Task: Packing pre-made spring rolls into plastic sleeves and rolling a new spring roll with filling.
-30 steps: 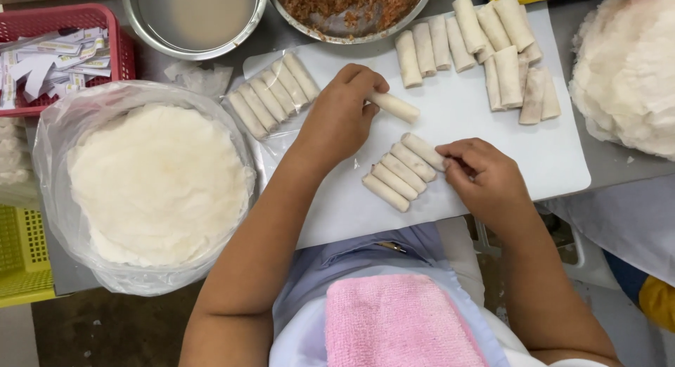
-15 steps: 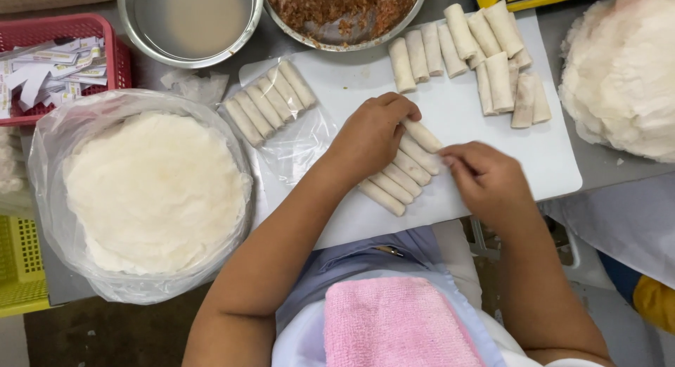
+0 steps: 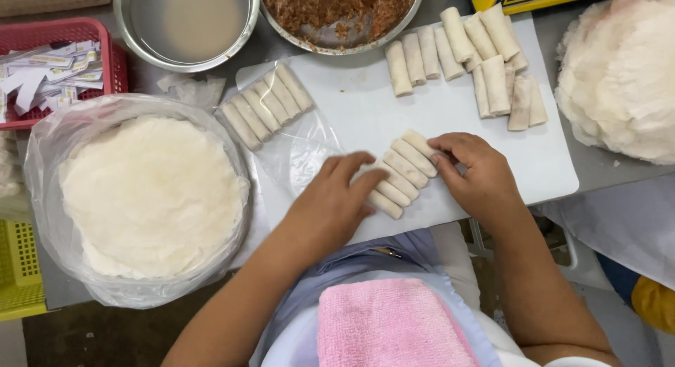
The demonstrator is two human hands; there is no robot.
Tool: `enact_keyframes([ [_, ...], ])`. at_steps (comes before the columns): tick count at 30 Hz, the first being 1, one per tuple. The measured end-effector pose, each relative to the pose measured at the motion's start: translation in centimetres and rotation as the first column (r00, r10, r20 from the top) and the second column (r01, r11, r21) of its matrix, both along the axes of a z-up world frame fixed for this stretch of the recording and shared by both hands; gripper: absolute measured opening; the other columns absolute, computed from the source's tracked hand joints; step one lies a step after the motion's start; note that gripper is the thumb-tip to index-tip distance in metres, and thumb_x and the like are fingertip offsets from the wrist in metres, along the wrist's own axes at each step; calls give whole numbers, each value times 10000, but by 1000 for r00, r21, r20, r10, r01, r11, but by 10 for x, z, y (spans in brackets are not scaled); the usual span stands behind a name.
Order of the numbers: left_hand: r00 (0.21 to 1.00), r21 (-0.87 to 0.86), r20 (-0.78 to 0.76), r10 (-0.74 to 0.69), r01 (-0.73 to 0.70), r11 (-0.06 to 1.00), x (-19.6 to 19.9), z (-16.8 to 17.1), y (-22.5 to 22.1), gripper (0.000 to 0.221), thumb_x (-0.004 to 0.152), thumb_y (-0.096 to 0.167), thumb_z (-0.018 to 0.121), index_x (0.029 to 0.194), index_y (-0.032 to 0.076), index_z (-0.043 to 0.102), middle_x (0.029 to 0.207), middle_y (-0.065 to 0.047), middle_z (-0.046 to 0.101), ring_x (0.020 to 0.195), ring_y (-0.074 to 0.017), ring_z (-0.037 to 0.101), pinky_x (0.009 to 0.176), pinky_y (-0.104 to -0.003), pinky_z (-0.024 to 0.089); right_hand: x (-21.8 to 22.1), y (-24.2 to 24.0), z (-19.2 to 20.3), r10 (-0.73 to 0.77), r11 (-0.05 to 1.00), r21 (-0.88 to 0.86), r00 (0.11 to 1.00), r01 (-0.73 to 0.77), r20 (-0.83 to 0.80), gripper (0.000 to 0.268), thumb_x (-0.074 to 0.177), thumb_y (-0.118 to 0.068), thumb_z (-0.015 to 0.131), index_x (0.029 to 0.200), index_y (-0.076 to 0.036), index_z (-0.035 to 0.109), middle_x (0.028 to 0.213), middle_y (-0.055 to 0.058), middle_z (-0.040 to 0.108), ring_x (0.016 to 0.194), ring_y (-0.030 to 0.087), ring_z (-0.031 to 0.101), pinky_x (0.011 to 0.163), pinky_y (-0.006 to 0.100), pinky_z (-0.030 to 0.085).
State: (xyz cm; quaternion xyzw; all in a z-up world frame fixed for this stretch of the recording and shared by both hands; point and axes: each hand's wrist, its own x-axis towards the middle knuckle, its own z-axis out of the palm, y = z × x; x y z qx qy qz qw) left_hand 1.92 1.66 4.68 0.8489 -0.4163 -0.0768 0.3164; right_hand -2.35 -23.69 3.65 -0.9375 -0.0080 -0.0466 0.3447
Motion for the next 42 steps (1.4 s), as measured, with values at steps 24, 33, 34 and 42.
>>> enact_keyframes([
  [24, 657, -114, 652, 377, -407, 906, -1, -40, 39, 152, 1004, 170, 617, 1125, 158, 709, 1020, -55, 668, 984, -280, 665, 799, -375, 510, 1, 57, -26, 218, 930, -300, 976, -212, -15, 1013, 801, -617, 793, 1599, -160, 367, 1524, 331, 278, 1398, 575, 286, 1119, 724, 232],
  [33, 656, -161, 625, 424, -423, 892, -32, -40, 54, 309, 955, 21, 587, 1228, 132, 681, 1126, -87, 612, 1097, -307, 567, 858, -389, 450, -38, 66, -48, 453, 887, -231, 851, -400, 267, 985, 742, -615, 835, 1533, -173, 451, 1511, 299, 419, 1377, 513, 427, 1150, 618, 317],
  [34, 635, -189, 625, 453, -440, 878, -32, -45, 55, 298, 956, 20, 595, 1222, 126, 678, 1064, -83, 627, 1056, -298, 592, 844, -384, 468, -40, 69, -48, 527, 849, -207, 805, -486, 272, 994, 725, -593, 858, 1542, -222, 430, 1519, 292, 418, 1387, 514, 433, 1146, 639, 332],
  [42, 603, -273, 578, 549, -491, 827, -43, -58, 60, 262, 966, 42, 624, 1208, 130, 674, 1058, -64, 623, 1026, -269, 589, 854, -375, 482, -23, 91, -48, 586, 807, -199, 713, -556, 384, 877, 760, -525, 873, 1468, -197, 471, 1421, 251, 465, 1352, 498, 479, 1148, 633, 408],
])
